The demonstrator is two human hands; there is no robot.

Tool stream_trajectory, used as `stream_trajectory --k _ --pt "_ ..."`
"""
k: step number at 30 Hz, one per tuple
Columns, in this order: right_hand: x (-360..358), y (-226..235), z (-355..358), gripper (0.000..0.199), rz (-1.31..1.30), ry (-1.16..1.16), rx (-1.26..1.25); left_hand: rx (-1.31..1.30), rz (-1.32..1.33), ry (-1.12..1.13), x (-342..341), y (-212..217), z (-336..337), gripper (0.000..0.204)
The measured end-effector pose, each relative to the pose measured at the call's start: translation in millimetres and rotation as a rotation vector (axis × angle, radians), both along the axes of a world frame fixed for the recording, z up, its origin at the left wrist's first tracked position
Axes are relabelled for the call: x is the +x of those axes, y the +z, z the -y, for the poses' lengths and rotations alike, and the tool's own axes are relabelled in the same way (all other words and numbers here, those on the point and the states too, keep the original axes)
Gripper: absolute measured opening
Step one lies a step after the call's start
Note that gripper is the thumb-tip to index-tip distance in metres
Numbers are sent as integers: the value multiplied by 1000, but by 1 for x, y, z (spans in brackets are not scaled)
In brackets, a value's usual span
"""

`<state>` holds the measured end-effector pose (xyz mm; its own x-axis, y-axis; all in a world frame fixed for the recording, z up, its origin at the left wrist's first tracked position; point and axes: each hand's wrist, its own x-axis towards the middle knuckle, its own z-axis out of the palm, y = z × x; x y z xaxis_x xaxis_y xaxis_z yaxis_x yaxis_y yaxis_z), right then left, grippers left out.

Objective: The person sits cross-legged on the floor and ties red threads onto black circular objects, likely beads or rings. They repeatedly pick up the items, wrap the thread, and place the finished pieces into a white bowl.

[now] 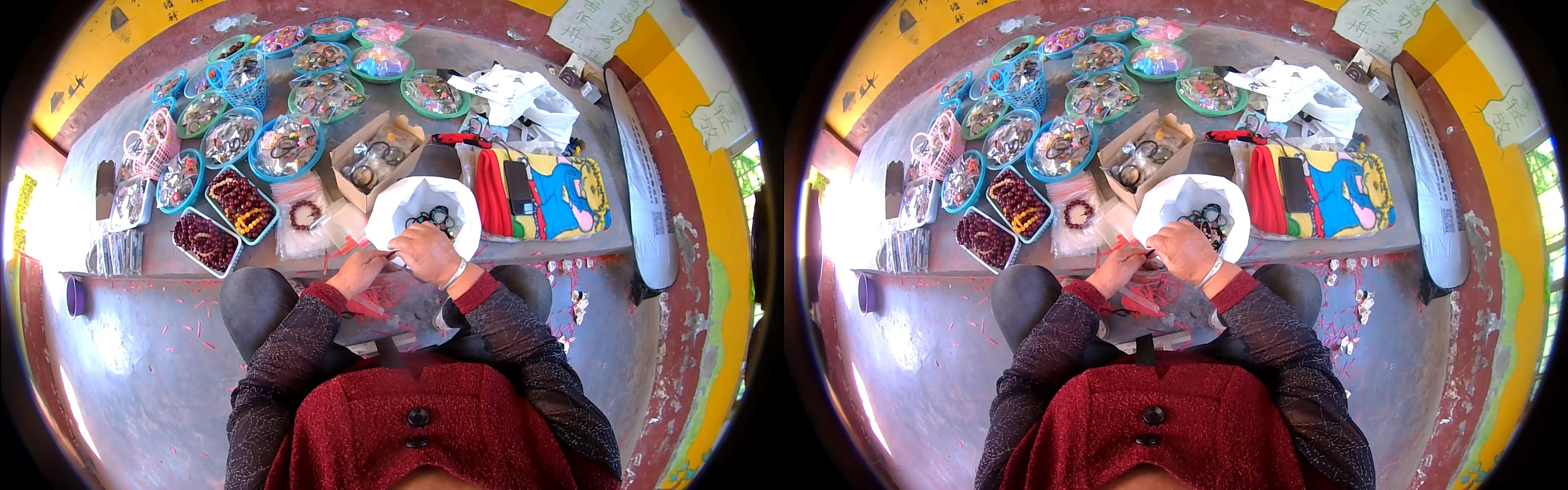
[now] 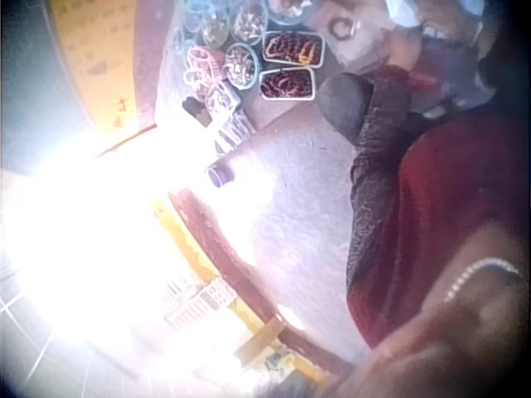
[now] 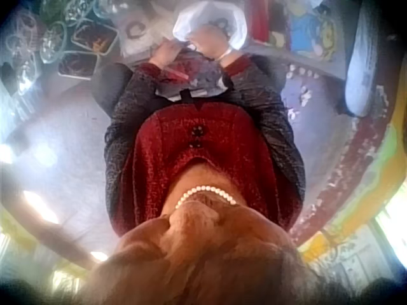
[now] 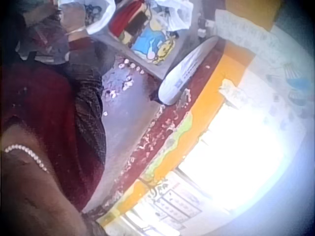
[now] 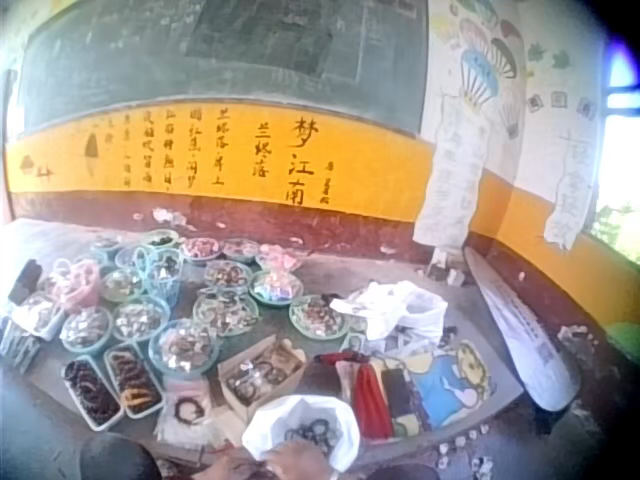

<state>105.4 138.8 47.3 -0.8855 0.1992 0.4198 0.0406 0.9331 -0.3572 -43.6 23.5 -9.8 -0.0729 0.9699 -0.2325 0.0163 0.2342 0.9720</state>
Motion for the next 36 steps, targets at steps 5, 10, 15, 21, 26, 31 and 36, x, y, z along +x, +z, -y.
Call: stream_trajectory --k 5,10,15,21,26,31,36 --pt "-2 7 9 24 -4 -6 5 -110 188 6 2 18 2 32" --pt "-7 5 12 24 -37 24 -114 -114 324 -45 -4 6 0 34" --pt "-2 19 2 35 -87 -109 -262 -186 431 85 0 32 1 35" --pt "2 18 5 44 3 -75 -90 -174 442 95 -2 32 1 36" --pt "0 10 12 46 91 -51 -73 -144 469 76 -2 27 1 35" --pt "-2 16 10 49 -40 -97 -179 -148 477 80 -2 28 2 36" --pt "3 11 -3 42 -87 -280 -841 -124 704 132 -4 33 1 39"
